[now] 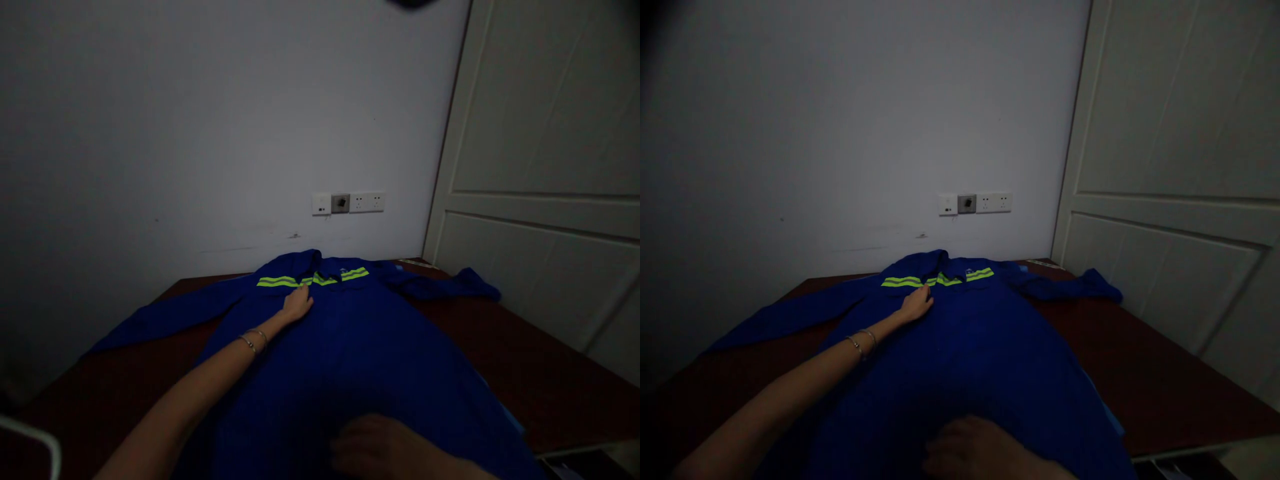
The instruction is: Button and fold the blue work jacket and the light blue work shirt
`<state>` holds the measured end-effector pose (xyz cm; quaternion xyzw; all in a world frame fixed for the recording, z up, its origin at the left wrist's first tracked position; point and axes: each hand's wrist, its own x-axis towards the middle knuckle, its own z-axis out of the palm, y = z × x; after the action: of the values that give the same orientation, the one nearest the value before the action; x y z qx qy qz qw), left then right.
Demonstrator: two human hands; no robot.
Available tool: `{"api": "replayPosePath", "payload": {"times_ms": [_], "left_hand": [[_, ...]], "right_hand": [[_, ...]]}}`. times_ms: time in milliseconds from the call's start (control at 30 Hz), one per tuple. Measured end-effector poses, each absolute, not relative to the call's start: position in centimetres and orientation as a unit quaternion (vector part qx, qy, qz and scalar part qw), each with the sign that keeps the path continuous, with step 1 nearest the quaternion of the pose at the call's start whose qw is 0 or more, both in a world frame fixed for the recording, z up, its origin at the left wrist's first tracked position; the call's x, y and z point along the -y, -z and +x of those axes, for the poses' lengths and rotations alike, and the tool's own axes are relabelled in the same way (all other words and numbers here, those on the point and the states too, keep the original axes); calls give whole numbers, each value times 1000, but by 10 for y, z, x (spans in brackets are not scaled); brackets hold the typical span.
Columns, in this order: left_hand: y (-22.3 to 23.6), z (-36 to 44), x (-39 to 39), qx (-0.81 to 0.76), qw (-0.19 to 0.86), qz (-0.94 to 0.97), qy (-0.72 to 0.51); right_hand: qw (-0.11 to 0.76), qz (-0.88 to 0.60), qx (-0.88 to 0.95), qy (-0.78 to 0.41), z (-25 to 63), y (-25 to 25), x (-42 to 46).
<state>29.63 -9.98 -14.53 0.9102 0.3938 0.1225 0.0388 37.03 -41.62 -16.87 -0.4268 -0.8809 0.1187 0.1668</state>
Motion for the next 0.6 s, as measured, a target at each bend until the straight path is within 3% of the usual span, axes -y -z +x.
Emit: {"api": "replayPosePath", "payload": {"times_ms": [100,167,333,600], "left_hand": [[147,266,108,-310,-13,946,-99],[151,241,114,-265,-5,963,-55],[163,171,116,-259,65,963,36],[165,81,113,-279,84,957,10]], "right_hand": [[189,-531,818,-113,400,120,385],[176,-583,787,-99,421,114,357],[120,-643,754,-65,457,154,297],[112,-719,686,-24,524,195,290]]}}
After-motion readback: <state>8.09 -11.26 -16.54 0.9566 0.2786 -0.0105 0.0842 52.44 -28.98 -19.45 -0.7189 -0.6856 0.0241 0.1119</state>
